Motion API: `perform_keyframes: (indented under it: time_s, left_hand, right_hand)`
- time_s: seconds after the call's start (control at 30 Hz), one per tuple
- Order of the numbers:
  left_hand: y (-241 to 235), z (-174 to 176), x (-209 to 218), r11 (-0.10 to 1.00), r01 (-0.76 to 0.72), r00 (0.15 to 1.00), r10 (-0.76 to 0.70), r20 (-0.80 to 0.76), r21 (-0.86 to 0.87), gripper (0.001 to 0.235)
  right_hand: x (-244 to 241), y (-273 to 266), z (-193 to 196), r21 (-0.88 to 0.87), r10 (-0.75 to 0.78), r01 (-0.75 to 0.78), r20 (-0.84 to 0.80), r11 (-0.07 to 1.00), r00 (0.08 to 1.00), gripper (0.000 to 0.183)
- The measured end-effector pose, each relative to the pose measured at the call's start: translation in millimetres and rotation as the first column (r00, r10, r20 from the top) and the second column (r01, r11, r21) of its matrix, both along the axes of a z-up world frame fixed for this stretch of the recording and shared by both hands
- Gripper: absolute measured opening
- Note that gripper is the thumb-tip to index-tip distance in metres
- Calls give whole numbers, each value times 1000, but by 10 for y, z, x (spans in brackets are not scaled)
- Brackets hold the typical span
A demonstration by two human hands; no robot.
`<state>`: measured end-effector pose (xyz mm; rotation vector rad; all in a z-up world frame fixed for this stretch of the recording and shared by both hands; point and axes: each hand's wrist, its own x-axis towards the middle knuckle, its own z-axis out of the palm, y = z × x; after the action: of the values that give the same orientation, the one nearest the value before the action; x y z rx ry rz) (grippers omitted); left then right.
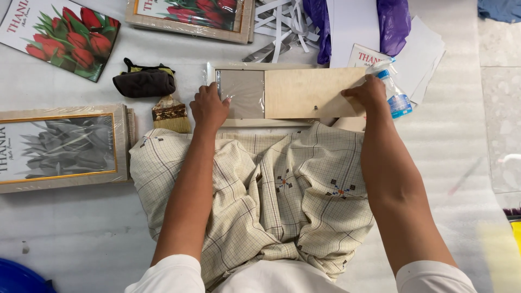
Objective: Assembling picture frames by trimming components, inserting artwork, and securing backings.
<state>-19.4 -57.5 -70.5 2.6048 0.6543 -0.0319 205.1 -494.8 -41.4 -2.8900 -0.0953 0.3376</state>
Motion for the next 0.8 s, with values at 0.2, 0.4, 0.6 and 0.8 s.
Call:
perform_keyframes:
  time_s: [0.2, 0.4, 0.6, 0.8]
  left_hand:
    - [7, 110, 27, 986, -152, 988, 150, -34, -68, 70]
    - [-41, 288, 38, 995, -92, 995, 93, 28, -25, 58]
    - [9, 66, 67, 995, -90, 996, 91, 12, -48, 58]
    - [5, 128, 72, 989, -131, 990, 127, -55, -76, 59]
  right_hand:
    - [185, 96, -348, -24, 25, -25, 2, 999, 1000, 89]
    - [12, 435, -245, 28, 31, -32, 27, 999, 999, 88]
    - [-198, 718, -72, 24, 50, -50, -13, 998, 999, 82]
    - [-213, 785, -138, -15, 47, -48, -44, 999, 998, 79]
